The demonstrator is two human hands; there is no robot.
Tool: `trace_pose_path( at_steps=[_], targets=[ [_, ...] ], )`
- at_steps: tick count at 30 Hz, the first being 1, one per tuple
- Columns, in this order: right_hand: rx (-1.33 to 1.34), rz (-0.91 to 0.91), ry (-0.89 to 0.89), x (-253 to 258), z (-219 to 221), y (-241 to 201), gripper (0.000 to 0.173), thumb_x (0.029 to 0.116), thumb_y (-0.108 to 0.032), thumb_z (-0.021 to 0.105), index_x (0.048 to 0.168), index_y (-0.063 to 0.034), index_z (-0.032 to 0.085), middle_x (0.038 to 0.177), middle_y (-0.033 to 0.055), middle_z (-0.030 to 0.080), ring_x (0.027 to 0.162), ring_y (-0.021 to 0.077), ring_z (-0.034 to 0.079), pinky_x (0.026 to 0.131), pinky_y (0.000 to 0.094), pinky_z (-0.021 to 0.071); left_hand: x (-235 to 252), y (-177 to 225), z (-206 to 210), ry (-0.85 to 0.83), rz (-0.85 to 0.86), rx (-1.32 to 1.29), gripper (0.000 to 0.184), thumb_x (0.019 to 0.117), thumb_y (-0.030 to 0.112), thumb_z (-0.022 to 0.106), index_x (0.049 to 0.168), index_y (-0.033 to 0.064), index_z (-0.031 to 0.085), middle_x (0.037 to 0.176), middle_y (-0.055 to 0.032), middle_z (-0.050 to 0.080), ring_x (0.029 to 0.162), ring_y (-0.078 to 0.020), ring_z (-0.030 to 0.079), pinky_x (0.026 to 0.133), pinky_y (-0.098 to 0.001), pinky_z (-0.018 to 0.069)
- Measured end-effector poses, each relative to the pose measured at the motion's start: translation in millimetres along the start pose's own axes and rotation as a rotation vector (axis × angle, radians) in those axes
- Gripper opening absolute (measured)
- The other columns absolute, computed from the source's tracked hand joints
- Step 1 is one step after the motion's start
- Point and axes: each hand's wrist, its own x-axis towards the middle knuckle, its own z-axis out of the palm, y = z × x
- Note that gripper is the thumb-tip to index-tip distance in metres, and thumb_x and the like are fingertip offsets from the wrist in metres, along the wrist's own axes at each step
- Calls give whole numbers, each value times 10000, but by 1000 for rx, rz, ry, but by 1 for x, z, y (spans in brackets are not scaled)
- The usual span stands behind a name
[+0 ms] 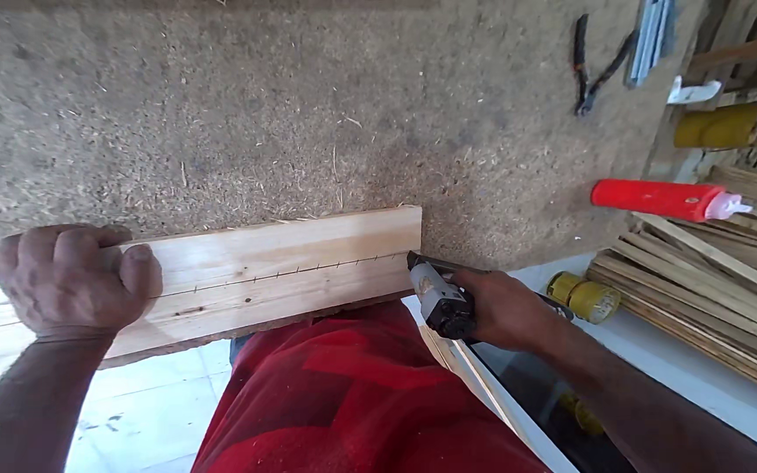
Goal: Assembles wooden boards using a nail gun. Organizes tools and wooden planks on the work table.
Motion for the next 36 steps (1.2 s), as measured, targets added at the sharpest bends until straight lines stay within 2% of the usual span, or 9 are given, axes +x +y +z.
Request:
trace_pose_path(
  at_steps=[7, 10, 14, 19, 25, 28, 32, 34, 36],
  targets=[
    [-3, -10, 27, 0, 4, 16, 459, 771, -504, 809, 1127, -258, 656, 774, -46, 665, 708, 151, 672, 612, 436, 561, 0, -1, 0, 7, -9, 2, 784, 952, 699, 265, 1164, 50, 650, 1189, -244, 651, 1164, -442, 602, 998, -627, 432],
    [9, -41, 36, 1, 5, 23, 528, 776, -494, 785, 1249, -305, 647, 808, -64, 691, 722, 126, 677, 635, 435, 571, 0, -3, 2, 15, -4, 6, 786, 950, 705, 256, 1152, 55, 650, 1179, -240, 654, 1158, -434, 606, 995, -626, 434],
    [-13, -70, 51, 4, 6, 28, 529, 763, -486, 774, 1248, -317, 646, 791, -62, 684, 710, 134, 674, 622, 444, 565, 1, -3, 3, 14, -13, 9, 770, 953, 696, 267, 1158, 56, 642, 1183, -233, 650, 1153, -433, 603, 989, -624, 436],
    [-31, -86, 111, 1, 5, 21, 389, 789, -563, 737, 1062, -292, 674, 715, -85, 647, 651, 95, 651, 574, 396, 549, 0, -4, 4, 28, -10, -5, 775, 937, 714, 254, 1162, 74, 628, 1177, -228, 648, 1163, -439, 595, 973, -639, 436],
    [-4, 17, 94, 0, -8, 1, 344, 799, -488, 817, 994, -238, 683, 739, -36, 663, 672, 139, 660, 604, 426, 559, 3, 1, -3, 67, 24, -63, 732, 935, 669, 304, 1163, 58, 637, 1243, -270, 615, 1208, -492, 556, 993, -669, 406],
    [-25, 129, 97, -14, 0, -36, 442, 810, -557, 799, 1005, -181, 675, 796, 29, 672, 750, 224, 681, 665, 503, 571, -2, 8, -17, 32, 57, -115, 669, 949, 611, 354, 1148, 42, 645, 1233, -284, 602, 1200, -522, 538, 985, -700, 394],
    [39, 176, 8, -52, 25, -137, 587, 787, -631, 769, 1193, -224, 656, 939, 69, 709, 891, 289, 702, 758, 588, 576, -15, -10, -32, 169, 117, -328, 505, 986, 481, 498, 1174, 46, 673, 1235, -243, 619, 1221, -477, 537, 1065, -650, 384],
    [109, 174, -102, -71, 44, -202, 610, 823, -574, 763, 1294, -211, 628, 1027, 130, 714, 977, 350, 698, 823, 627, 558, -34, -45, -41, 251, 90, -423, 409, 1002, 374, 552, 1212, 49, 685, 1288, -227, 612, 1282, -449, 519, 1120, -630, 367],
    [173, 147, -77, -73, 59, -273, 596, 828, -471, 794, 1318, -165, 644, 1048, 188, 728, 997, 402, 703, 844, 657, 545, -51, -116, -51, 318, -66, -398, 387, 1002, 319, 577, 1265, 52, 672, 1378, -223, 580, 1382, -435, 461, 1180, -612, 332]
  ],
)
